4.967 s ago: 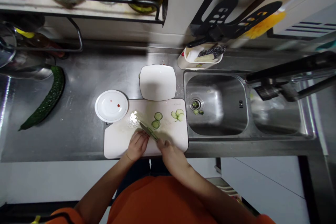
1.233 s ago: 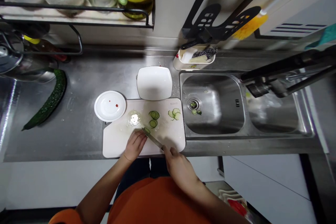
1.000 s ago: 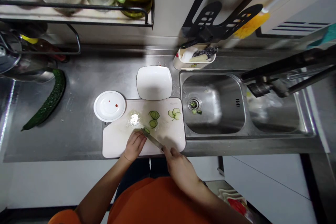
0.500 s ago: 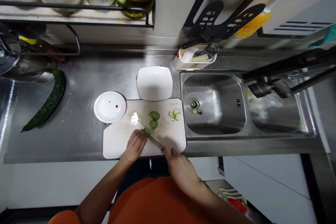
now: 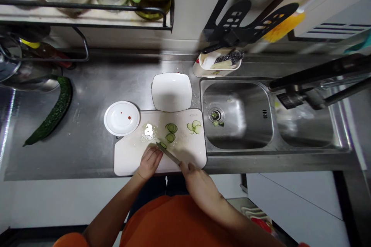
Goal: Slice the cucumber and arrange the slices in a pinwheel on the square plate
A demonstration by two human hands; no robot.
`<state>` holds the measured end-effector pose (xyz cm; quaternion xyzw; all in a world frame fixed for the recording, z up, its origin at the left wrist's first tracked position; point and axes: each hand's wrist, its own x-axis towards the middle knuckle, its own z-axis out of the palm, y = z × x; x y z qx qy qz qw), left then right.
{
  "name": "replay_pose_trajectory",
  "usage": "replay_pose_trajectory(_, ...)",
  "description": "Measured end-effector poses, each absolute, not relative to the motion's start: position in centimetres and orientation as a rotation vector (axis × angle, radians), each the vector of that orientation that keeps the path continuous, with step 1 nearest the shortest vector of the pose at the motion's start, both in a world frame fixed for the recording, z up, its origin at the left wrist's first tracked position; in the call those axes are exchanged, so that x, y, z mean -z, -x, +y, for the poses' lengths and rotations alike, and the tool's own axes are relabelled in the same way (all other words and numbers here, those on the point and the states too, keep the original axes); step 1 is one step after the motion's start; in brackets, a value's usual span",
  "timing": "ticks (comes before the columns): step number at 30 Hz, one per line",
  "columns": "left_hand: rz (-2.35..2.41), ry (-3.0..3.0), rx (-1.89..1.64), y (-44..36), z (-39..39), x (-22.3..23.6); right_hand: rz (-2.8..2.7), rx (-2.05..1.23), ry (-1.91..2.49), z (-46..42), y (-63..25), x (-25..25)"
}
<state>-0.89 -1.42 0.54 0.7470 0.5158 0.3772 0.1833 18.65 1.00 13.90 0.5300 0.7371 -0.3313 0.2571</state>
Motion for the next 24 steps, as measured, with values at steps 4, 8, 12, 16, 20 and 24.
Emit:
replay_pose_trajectory(4, 1.457, -2.099, -1.078, 0.9, -1.4, -0.5, 1.991, 0.898, -1.407, 1.3, -18.4, -14.1)
replay_pose_trajectory(8, 1.447, -2.104, -1.076, 0.9, -1.4, -0.4, 1.972, 0.927, -1.401, 1.5, -18.2, -14.1)
replay_pose_trajectory(12, 1.438, -2.119, -1.062, 0.9, -1.4, -0.5, 1.974, 0.949, -1.387, 1.7, -18.1, -13.9)
replay_pose_trajectory(16, 1.429, -2.121, -1.069, 0.9, -1.4, -0.4, 1.985, 0.957, -1.406, 1.6, -18.0, -13.6)
replay_pose_trajectory(20, 1.446, -2.106, -1.078, 0.9, -1.4, -0.4, 1.994, 0.940, -1.408, 1.4, -17.9, -13.2)
replay_pose_trajectory(24, 1.438, -2.124, -1.076, 0.9, -1.4, -0.5, 2.007, 0.935, -1.432, 1.3, -17.8, -12.9)
